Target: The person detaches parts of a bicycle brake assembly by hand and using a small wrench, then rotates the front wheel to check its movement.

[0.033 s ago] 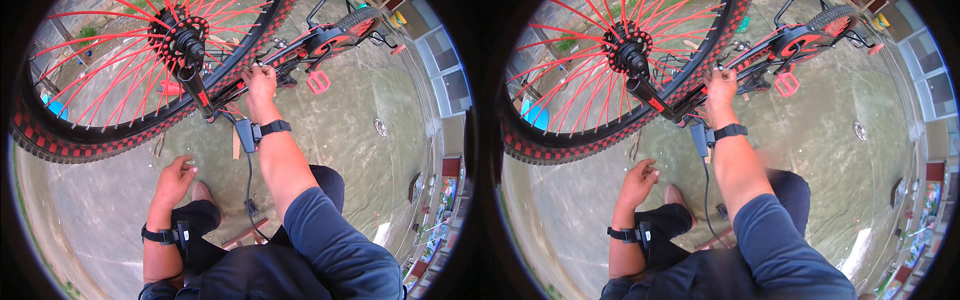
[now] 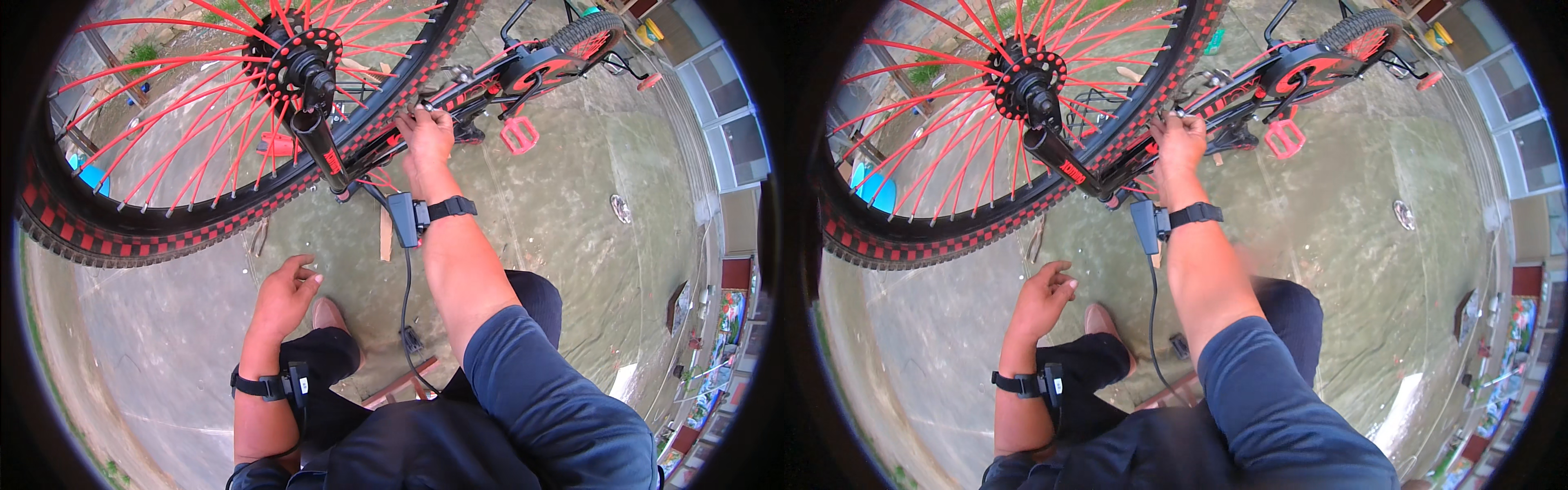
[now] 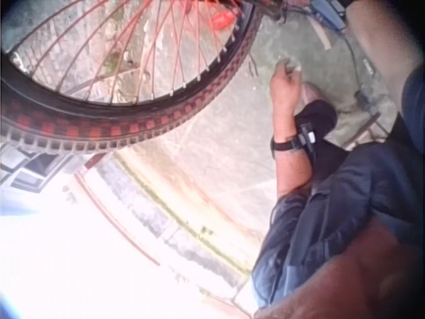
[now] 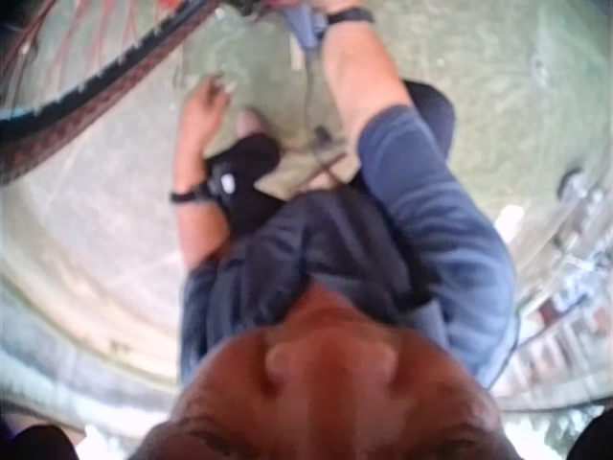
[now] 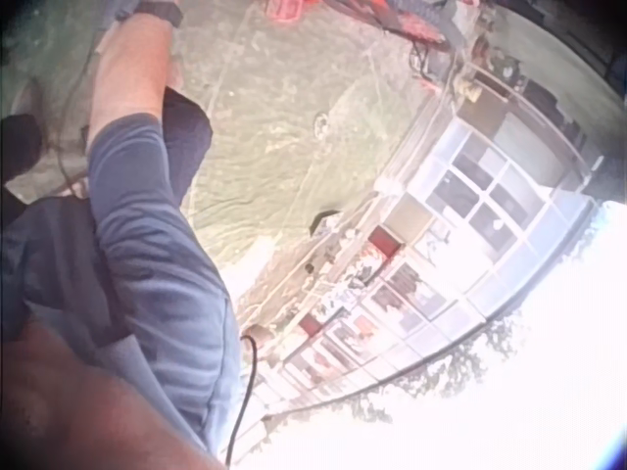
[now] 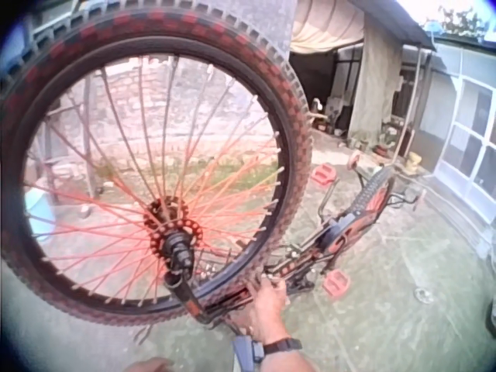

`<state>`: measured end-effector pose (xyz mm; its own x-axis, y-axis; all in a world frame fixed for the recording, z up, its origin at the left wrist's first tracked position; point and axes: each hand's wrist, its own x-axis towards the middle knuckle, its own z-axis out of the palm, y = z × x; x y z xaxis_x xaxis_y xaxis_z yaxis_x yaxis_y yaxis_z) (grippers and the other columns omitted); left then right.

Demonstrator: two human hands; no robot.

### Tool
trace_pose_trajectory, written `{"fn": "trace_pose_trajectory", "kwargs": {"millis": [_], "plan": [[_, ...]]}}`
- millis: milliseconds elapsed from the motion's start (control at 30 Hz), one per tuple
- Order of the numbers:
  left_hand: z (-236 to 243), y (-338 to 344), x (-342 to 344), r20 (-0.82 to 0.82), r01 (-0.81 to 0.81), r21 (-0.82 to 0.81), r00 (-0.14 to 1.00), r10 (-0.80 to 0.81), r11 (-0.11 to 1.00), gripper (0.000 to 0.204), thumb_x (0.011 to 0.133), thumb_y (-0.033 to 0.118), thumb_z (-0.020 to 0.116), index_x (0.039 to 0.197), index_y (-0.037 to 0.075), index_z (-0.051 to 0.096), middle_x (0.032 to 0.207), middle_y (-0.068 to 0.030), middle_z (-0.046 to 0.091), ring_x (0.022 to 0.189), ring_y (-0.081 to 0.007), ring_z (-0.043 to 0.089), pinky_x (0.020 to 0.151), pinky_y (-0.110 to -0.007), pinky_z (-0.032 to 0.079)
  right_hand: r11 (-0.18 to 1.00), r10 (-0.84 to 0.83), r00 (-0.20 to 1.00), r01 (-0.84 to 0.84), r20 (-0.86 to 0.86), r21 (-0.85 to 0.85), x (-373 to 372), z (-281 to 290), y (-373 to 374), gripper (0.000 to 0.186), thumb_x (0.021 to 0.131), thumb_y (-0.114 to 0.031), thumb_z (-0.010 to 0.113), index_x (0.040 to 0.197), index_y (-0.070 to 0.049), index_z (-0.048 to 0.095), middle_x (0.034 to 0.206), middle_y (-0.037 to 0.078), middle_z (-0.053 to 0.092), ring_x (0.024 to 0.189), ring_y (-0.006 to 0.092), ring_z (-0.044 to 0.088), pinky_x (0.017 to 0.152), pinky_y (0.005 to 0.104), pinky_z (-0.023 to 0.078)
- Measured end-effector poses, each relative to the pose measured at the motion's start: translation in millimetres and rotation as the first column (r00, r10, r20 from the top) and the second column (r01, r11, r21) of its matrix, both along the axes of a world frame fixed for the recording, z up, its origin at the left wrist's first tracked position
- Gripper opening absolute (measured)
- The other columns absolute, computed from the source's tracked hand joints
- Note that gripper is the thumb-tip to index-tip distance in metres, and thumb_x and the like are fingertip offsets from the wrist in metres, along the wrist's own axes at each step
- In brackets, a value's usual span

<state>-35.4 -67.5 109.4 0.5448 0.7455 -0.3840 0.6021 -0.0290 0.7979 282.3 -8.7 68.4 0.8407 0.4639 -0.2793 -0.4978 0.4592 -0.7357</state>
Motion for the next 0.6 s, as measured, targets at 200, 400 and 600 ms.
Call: {"fn": "trace_pose_trajectory", "kwargs": {"millis": [200, 400, 600], "plan": [[3.1, 4.0, 0.9, -0.029, 0.022, 0.032, 0.999, -0.021, 0.999, 0.039, 0.088, 0.016, 0.065, 0.122, -0.001, 0.056, 0.092, -0.0143, 0.071, 0.074, -0.0224, 0.068, 0.070, -0.033, 0.053, 0.999, 0.044, 0.999, -0.044, 0.001, 0.023, 4.3, -7.1, -12.7, 0.020, 0.090, -0.002, 0.057, 0.103, -0.001, 0.043, 0.095, 0.015, 0.061, 0.083, 0.0300, 0.069, 0.075, 0.0375, 0.060], [8.5, 5.1, 9.9, -0.059, 0.060, 0.018, 0.996, -0.059, 0.998, 0.038, 0.089, 0.009, 0.064, 0.123, -0.004, 0.053, 0.091, -0.0134, 0.069, 0.077, -0.0168, 0.066, 0.070, -0.029, 0.052, 0.978, 0.209, 0.976, -0.207, 0.059, -0.035, 7.0, -8.8, -21.3, 0.048, 0.093, -0.004, 0.057, 0.136, 0.000, 0.036, 0.098, 0.013, 0.060, 0.083, 0.0259, 0.069, 0.075, 0.0334, 0.059], [7.6, 5.5, 9.4, -0.047, 0.058, 0.045, 0.997, -0.056, 0.997, 0.039, 0.087, 0.016, 0.066, 0.122, 0.001, 0.057, 0.093, -0.0147, 0.071, 0.075, -0.0239, 0.068, 0.071, -0.035, 0.053, 0.976, 0.212, 0.952, -0.195, 0.220, -0.097, 9.9, -8.1, -21.7, 0.056, 0.094, -0.003, 0.055, 0.145, -0.002, 0.032, 0.098, 0.011, 0.060, 0.081, 0.0220, 0.069, 0.070, 0.0299, 0.059]]}}
